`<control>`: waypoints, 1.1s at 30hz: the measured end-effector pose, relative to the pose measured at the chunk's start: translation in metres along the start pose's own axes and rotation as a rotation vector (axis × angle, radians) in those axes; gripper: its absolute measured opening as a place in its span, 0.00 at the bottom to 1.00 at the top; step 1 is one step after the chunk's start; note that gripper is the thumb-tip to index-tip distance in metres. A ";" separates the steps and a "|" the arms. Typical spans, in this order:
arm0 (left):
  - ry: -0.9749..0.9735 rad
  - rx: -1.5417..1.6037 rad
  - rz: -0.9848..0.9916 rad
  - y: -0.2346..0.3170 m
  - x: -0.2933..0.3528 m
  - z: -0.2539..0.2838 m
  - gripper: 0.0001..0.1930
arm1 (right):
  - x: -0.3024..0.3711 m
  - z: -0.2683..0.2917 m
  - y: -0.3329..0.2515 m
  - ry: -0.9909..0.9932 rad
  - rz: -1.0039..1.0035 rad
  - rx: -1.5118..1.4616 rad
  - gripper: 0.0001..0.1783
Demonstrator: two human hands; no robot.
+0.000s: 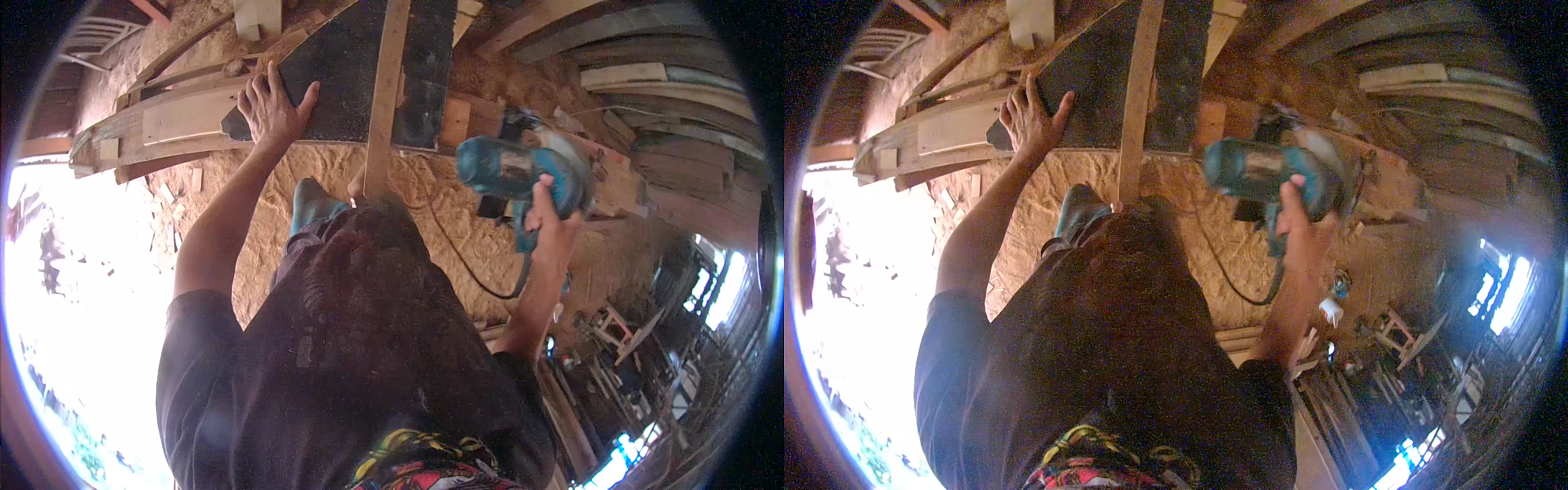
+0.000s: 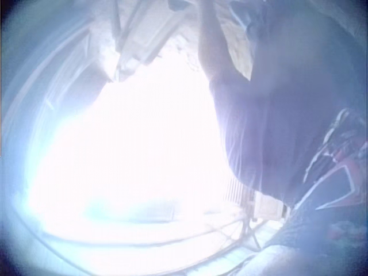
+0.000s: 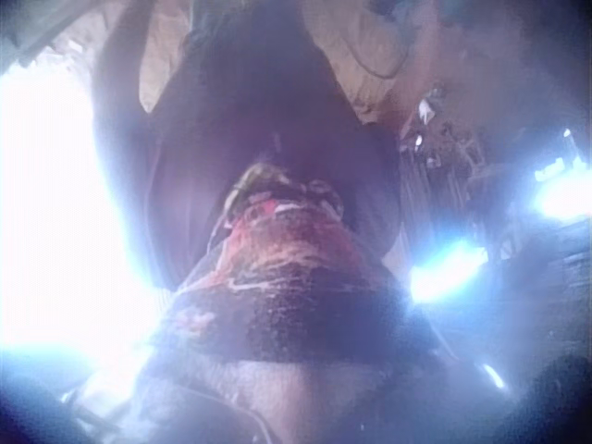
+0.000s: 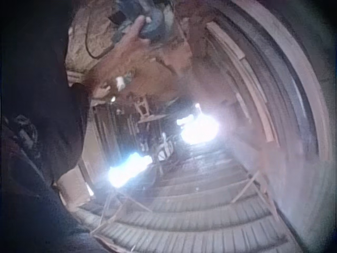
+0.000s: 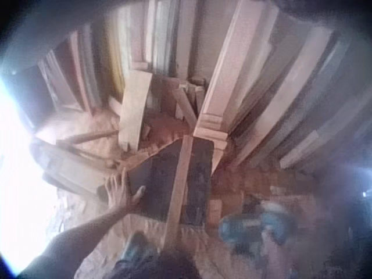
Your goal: The person uses a circular saw to cut a long wooden plank into shorter pieces. They repeatedly position the plank on a workbench, cut it, and then move the cut pieces aside. The person also uses a chisel to clean up the cut edges of the wood.
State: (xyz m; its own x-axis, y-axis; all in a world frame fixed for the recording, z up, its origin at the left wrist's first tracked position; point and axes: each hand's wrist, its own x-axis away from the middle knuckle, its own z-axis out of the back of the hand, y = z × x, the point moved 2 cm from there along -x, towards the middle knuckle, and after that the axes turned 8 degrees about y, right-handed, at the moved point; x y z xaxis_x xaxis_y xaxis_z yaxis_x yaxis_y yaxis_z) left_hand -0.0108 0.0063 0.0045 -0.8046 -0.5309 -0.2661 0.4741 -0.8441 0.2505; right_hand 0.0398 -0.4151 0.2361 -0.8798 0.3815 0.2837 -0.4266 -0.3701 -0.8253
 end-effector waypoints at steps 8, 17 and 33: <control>0.018 0.014 0.000 -0.004 -0.008 -0.008 0.55 | 0.095 -0.061 0.023 -0.174 -0.033 0.006 0.16; -0.017 -0.010 0.028 -0.001 -0.007 -0.005 0.54 | 0.111 -0.112 0.033 -0.353 0.045 -0.003 0.20; -0.020 -0.004 0.003 0.001 -0.005 0.000 0.54 | 0.109 -0.130 0.011 -0.379 -0.214 -0.143 0.10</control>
State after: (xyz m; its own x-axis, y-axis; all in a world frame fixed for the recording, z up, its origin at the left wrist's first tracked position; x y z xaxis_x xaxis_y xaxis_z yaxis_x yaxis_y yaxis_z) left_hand -0.0068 0.0079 0.0062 -0.8101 -0.5319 -0.2466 0.4780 -0.8428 0.2474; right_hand -0.0338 -0.2672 0.1940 -0.8011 0.0902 0.5917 -0.5972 -0.1861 -0.7802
